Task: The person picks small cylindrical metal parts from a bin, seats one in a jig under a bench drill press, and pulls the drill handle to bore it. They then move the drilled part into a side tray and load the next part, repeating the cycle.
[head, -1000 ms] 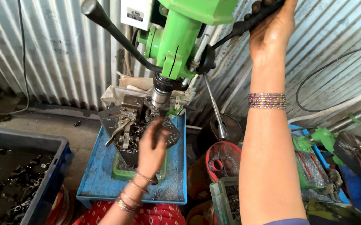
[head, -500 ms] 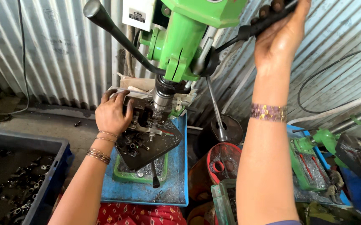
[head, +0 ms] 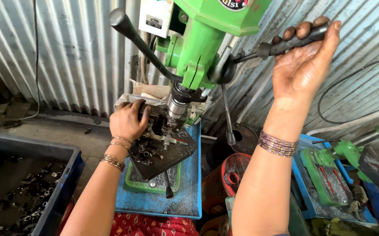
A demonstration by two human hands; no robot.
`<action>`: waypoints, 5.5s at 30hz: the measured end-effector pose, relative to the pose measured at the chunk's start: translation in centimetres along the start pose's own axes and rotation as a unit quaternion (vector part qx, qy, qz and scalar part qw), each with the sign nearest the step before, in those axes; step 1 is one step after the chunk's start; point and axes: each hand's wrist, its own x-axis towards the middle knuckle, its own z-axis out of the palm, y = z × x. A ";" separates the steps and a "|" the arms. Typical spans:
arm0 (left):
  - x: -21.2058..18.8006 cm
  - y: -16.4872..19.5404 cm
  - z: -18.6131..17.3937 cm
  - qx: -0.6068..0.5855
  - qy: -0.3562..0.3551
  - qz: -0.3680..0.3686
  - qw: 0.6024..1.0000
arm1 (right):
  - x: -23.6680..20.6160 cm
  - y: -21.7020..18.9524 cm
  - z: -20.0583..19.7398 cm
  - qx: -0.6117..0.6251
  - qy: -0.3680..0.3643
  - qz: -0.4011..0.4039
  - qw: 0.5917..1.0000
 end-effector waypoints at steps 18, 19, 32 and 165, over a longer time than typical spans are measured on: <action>0.1 0.1 -0.1 0.012 -0.018 -0.010 1.000 | -1.3 0.1 0.0 0.011 0.000 -0.016 1.000; 0.1 0.1 -0.1 0.011 -0.019 -0.010 1.000 | -1.4 0.1 0.0 0.012 0.001 -0.016 1.000; 0.2 0.2 -0.3 0.014 -0.028 -0.020 0.999 | -2.2 0.1 0.2 0.013 -0.002 -0.026 1.000; -9.7 11.3 5.3 0.034 -0.264 -0.087 0.960 | 8.2 5.2 -6.1 -0.023 0.032 0.015 0.999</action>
